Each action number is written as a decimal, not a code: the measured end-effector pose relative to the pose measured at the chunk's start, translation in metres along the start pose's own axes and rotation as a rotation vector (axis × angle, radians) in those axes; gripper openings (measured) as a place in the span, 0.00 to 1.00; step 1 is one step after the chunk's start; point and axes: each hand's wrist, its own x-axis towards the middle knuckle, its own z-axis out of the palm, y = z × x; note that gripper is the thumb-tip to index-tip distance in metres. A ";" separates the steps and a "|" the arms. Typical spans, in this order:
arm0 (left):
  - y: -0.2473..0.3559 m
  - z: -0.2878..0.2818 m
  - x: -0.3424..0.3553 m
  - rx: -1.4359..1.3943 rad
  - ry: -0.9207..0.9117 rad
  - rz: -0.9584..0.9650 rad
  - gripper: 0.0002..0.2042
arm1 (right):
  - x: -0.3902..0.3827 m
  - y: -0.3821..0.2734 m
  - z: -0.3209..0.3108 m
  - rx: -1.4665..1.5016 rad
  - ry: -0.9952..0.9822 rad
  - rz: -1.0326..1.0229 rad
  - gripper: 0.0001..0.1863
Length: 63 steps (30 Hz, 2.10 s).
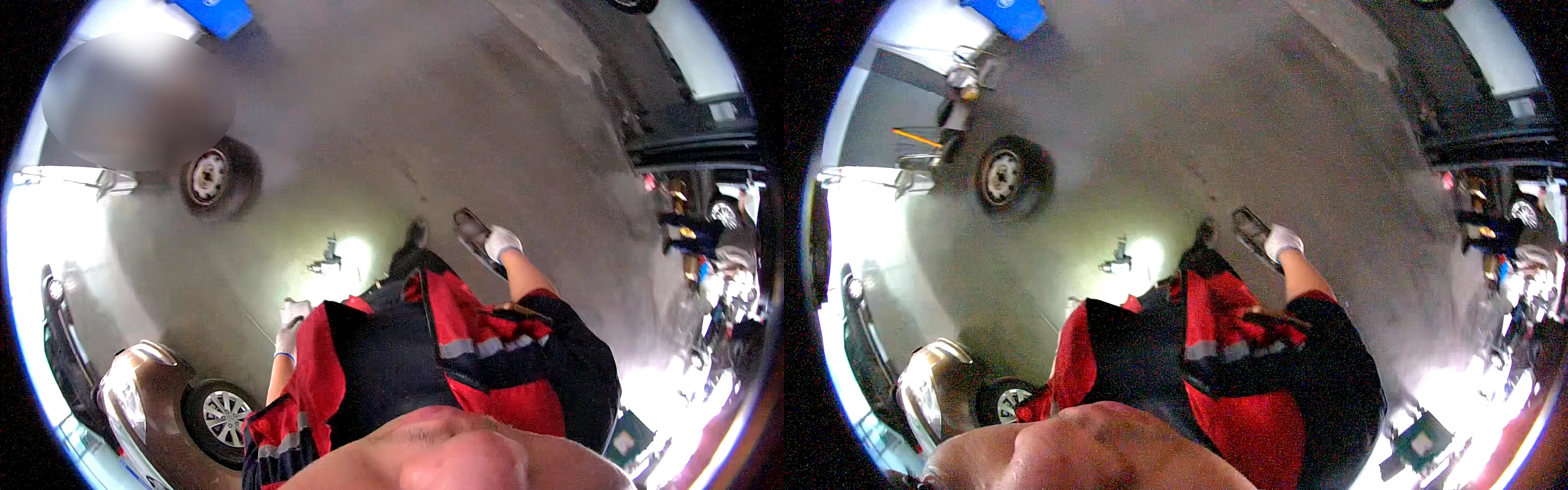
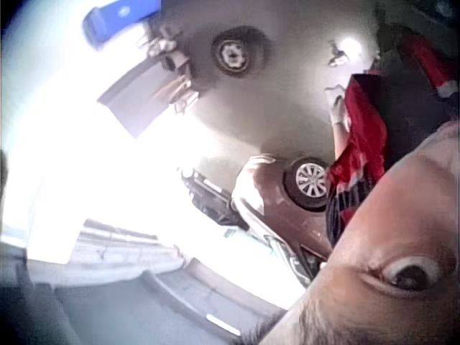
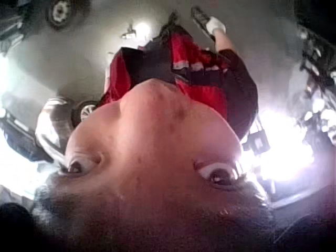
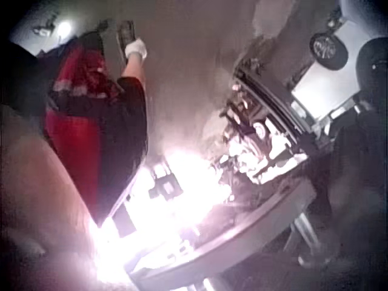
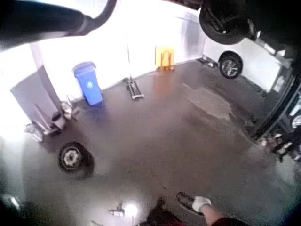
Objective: The person works on the underside of a vehicle on a lift, handling a suspension control arm and then working on the brake rotor assembly with assistance from another person.
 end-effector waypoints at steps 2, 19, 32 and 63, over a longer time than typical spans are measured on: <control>0.062 0.015 -0.012 -0.078 -0.083 0.071 0.16 | 0.020 0.016 -0.012 0.080 0.000 0.034 0.23; 0.246 -0.026 0.012 0.718 -0.299 0.062 0.21 | 0.154 -0.118 -0.075 0.460 0.330 -0.453 0.20; 0.473 -0.050 0.011 0.541 0.028 0.134 0.31 | 0.200 -0.331 -0.247 0.518 0.424 -1.300 0.02; 0.749 0.235 -0.160 -0.830 1.131 -0.736 0.13 | 0.079 -0.363 -0.292 -0.287 -2.069 -1.272 0.21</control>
